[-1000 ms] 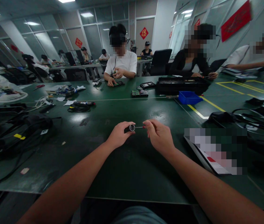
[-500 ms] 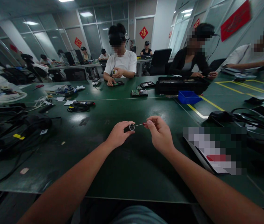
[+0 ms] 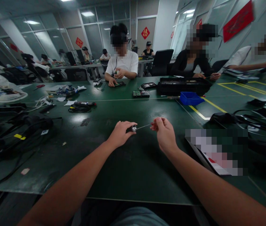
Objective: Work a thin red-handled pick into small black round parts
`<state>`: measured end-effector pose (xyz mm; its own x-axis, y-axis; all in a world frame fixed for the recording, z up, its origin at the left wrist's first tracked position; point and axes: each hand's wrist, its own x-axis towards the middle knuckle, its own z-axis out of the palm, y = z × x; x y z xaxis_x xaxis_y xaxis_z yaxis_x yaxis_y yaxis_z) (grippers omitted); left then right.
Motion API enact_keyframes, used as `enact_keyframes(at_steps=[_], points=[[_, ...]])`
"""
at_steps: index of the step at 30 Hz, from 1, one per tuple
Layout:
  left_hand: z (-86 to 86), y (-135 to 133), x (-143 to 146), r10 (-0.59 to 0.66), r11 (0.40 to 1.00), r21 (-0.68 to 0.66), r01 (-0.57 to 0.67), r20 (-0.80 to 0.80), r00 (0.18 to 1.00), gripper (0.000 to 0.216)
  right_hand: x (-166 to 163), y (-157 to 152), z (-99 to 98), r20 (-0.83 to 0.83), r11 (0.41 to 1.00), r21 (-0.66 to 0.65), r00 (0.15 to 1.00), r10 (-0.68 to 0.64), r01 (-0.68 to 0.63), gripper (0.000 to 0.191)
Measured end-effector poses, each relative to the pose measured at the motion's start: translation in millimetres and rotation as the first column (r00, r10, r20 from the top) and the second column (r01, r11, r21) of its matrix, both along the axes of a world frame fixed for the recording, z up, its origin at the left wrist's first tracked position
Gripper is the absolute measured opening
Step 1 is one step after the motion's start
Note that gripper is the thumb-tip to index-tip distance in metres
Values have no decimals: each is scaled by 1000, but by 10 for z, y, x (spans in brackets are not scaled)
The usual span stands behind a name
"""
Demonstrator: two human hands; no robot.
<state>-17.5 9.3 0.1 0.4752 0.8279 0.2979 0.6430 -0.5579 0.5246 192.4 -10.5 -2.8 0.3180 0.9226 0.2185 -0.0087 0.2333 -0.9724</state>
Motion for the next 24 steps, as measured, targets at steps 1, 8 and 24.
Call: enact_keyframes(at_steps=[1, 8, 24], points=[[-4, 2, -5, 2, 1000, 1, -2, 1, 1000, 35, -2, -18, 16, 29, 1000, 15, 1000, -3, 2, 26], [0, -7, -6, 16, 1000, -2, -16, -15, 1000, 37, -25, -112, 116, 255, 994, 106, 967, -1, -27, 26], [-86, 27, 24, 0, 999, -39, -5, -141, 990, 40, -7, -137, 170, 624, 984, 168, 779, -60, -59, 17]])
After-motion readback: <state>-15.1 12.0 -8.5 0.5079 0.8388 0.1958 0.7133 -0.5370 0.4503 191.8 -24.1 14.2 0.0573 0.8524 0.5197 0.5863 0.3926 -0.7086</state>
